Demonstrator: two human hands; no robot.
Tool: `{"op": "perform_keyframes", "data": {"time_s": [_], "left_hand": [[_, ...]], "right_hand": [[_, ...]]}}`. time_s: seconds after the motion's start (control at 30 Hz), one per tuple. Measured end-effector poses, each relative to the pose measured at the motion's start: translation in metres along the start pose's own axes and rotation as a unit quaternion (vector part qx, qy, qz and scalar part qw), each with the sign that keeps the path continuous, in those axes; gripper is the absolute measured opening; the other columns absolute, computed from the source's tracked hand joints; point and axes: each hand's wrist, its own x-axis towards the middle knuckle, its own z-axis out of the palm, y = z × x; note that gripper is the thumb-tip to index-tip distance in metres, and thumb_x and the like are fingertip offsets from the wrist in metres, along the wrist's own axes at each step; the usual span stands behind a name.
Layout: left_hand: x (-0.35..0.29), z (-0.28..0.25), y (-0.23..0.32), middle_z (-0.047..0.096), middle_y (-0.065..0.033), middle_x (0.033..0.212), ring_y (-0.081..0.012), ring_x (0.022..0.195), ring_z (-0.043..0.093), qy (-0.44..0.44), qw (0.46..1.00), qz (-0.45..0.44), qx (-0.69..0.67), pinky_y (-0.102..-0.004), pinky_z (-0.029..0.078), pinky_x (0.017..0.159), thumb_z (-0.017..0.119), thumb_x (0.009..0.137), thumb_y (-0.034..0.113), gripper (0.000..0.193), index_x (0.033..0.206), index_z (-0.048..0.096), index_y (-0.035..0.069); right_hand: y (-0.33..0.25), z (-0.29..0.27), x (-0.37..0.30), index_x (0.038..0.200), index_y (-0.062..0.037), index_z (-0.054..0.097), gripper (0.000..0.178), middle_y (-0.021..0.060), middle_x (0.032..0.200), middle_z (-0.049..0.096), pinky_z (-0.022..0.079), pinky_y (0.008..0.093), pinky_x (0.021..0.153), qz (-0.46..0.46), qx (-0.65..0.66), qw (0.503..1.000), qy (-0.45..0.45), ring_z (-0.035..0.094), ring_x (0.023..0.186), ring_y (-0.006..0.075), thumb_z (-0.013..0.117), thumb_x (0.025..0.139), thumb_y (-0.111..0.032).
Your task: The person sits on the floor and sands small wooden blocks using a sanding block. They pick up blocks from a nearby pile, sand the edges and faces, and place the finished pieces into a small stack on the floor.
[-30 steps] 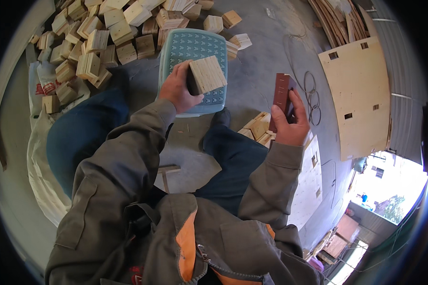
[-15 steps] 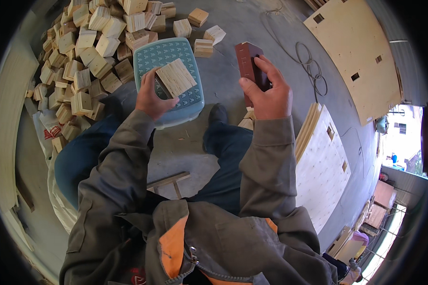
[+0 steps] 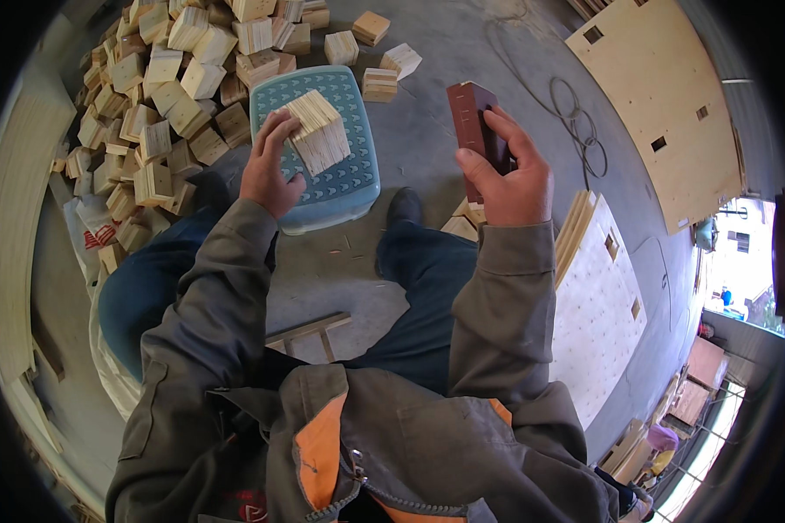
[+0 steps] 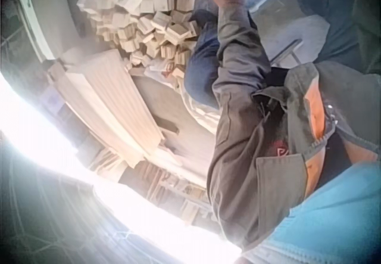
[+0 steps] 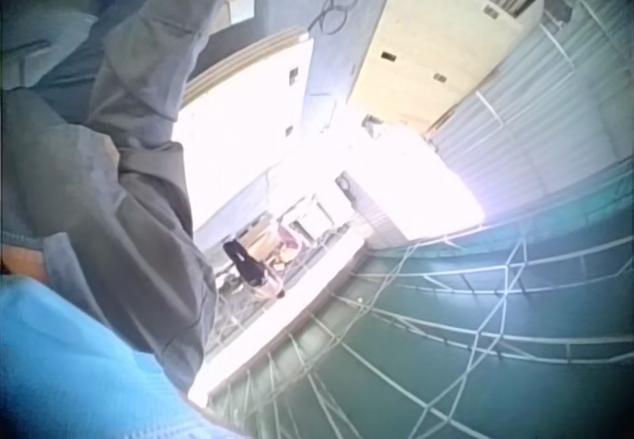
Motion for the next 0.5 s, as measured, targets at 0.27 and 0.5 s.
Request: {"op": "perform_keyframes", "data": {"time_s": [0.27,0.5], "left_hand": [[-0.014,-0.002,0.004,0.056,-0.0130,0.157,-0.0416,0.156,0.046,-0.009,1.000,0.023,-0.005,-0.0473,0.050,0.120,0.072,0.072,-0.012,0.070,0.136,0.062,0.015],[-0.016,-0.007,0.005,0.056,-0.0132,0.157,-0.0395,0.148,0.054,-0.026,0.999,0.006,-0.038,-0.0455,0.054,0.114,0.071,0.072,-0.010,0.068,0.136,0.063,0.014]], "right_hand": [[-0.003,0.010,-0.003,0.136,-0.0033,0.073,0.061,0.0211,0.149,0.067,0.057,0.0440,0.108,-0.017,-0.033,0.999,-0.025,0.069,0.130,0.0359,0.092,0.079,-0.013],[-0.006,0.017,-0.002,0.136,-0.0036,0.073,0.060,0.0211,0.149,0.067,0.057,0.0443,0.108,-0.029,-0.041,0.998,-0.040,0.070,0.130,0.0361,0.092,0.080,-0.013]]}}
